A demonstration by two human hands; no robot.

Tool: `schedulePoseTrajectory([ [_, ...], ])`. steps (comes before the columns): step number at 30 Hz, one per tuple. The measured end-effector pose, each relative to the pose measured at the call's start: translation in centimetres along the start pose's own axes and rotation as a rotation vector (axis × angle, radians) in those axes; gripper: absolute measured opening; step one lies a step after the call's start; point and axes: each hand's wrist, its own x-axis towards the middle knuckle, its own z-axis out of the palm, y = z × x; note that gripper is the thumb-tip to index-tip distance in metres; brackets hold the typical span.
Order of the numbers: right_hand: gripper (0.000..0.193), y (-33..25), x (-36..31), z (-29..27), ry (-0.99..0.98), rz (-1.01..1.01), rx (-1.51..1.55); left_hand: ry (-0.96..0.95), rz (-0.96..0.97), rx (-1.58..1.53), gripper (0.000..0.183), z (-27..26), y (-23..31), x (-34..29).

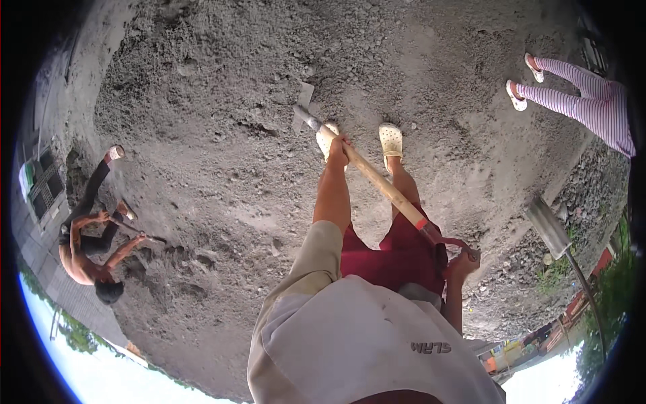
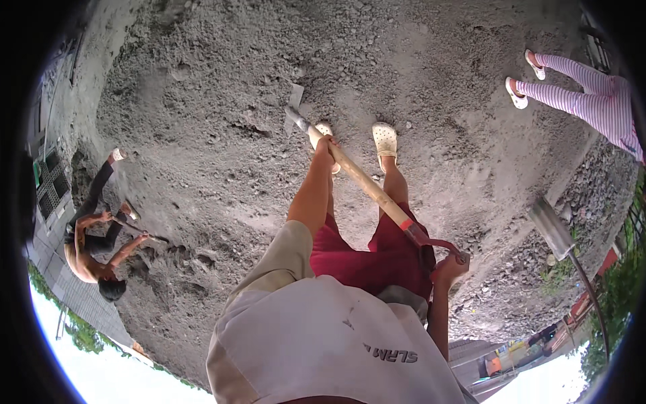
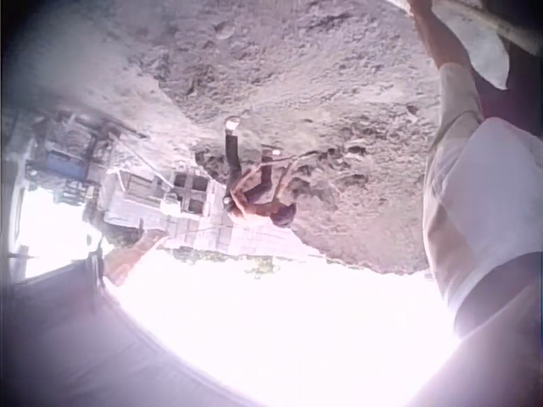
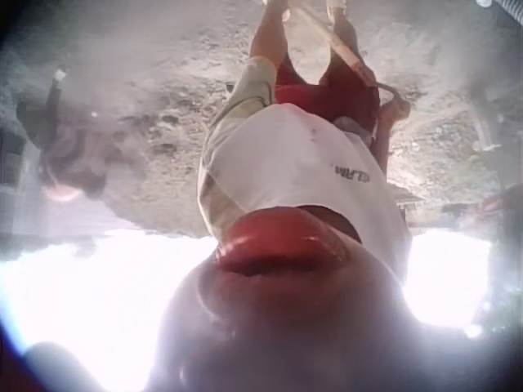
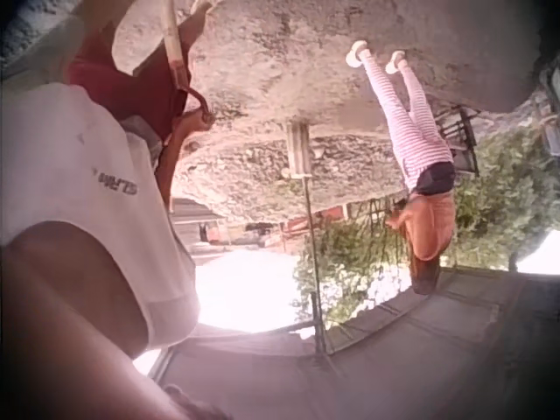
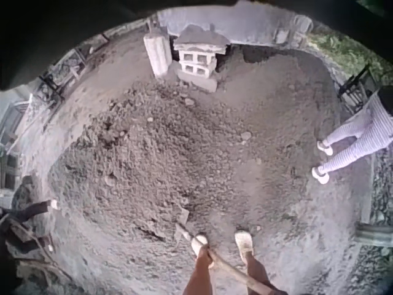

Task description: The person uses a shovel to move sand from a pile into a concrete mixer. They repeatedly scoop sand with the shovel and toss it into the large rotating drum.

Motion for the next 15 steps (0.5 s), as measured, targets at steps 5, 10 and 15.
schedulePoseTrajectory([
  [5, 0.016, 0.4, -0.3, -5.3, 0.015, 0.02, -0.007, 0.177, -0.257, 0.101, 0.013, 3.5, -0.9, -5.4],
  [10, 0.017, 1.4, 7.6, -14.7, -0.104, -0.045, 0.106, 0.145, -0.285, 0.014, 0.013, 6.0, -5.9, -14.2],
  [15, 0.012, -2.7, 18.5, -19.1, -0.268, -0.106, -0.035, 0.15, -0.271, -0.028, 0.014, 8.3, -9.6, -20.7],
])
